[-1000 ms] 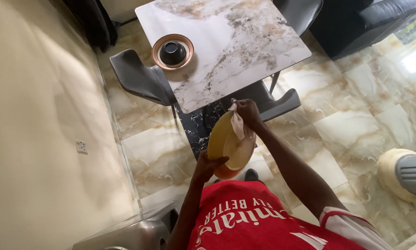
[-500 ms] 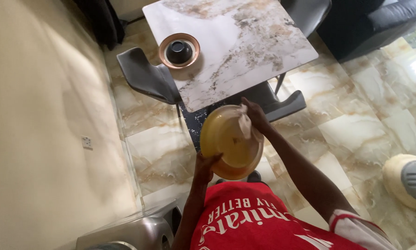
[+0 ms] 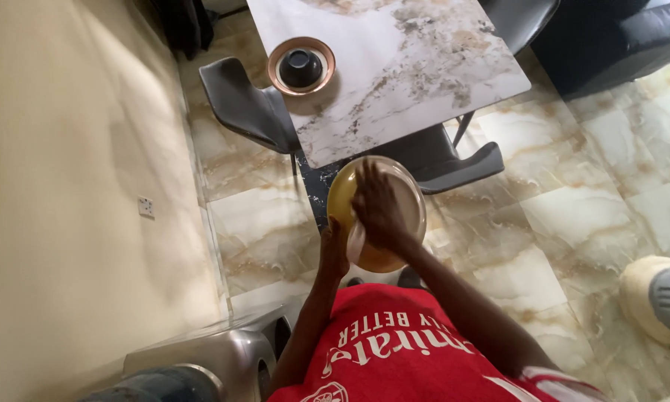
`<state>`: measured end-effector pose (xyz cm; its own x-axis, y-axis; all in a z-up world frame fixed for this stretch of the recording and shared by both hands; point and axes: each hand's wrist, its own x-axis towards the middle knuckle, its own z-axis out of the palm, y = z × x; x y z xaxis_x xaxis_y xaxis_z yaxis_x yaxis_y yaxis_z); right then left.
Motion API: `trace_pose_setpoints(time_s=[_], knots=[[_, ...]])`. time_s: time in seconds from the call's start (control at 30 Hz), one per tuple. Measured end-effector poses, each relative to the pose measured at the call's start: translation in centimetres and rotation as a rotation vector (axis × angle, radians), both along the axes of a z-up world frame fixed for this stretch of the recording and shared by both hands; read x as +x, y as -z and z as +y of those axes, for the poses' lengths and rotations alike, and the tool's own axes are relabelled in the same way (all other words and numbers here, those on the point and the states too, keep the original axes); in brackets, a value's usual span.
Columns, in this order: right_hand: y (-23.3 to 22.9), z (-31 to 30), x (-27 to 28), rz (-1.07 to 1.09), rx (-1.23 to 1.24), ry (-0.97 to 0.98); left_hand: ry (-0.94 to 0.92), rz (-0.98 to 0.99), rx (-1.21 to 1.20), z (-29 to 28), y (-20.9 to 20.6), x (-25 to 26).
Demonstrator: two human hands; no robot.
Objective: Drying a plate with a cloth.
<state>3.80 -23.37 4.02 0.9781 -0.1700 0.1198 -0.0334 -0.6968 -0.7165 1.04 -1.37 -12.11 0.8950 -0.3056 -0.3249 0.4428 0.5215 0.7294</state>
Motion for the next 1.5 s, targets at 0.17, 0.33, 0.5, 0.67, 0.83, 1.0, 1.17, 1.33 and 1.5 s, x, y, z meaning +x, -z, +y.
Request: trace_pose_setpoints(time_s=[0.17, 0.33, 0.5, 0.67, 0.83, 1.0, 1.17, 1.33, 1.5], knots=[[-2.1, 0.9, 0.9, -0.163, -0.352, -0.089, -0.101, 0.025, -0.156, -0.3, -11.2, -1.2], [-1.2, 3.1, -4.1, -0.248, -0.479, -0.189, -0.157, 0.13, -0.149, 0.6, -12.3, -0.7], [-5.6, 9.3, -5.8, -0.103, -0.281, -0.405, -0.109, 0.102, -0.151, -0.3, -13.4, -1.5], [-5.9, 9.4, -5.6, -0.121, -0.286, -0.39, -0.054, 0.035, 0.182, -0.6, -6.0, -1.9], [-5.9, 10.9, -5.1, -0.146, -0.277, -0.406, -0.127, 0.125, -0.018, 0.8, -12.9, -1.5], [-6.1, 11.7, -4.0, -0.176, -0.279, -0.421, -0.179, 0.197, -0.085, 1.6, -11.9, -0.2], [-5.8, 11.9, -4.3, -0.173, -0.265, -0.412, -0.157, -0.243, 0.222, 0.0, -3.4, 0.4], [-5.9, 10.0, 4.0, -0.138, -0.356, -0.407, -0.028, -0.236, 0.312, 1.2, -4.9, 1.1], [0.9, 4.0, 12.9, 0.004, -0.521, -0.474, 0.127, -0.191, 0.429, 2.0, -8.1, 1.9]])
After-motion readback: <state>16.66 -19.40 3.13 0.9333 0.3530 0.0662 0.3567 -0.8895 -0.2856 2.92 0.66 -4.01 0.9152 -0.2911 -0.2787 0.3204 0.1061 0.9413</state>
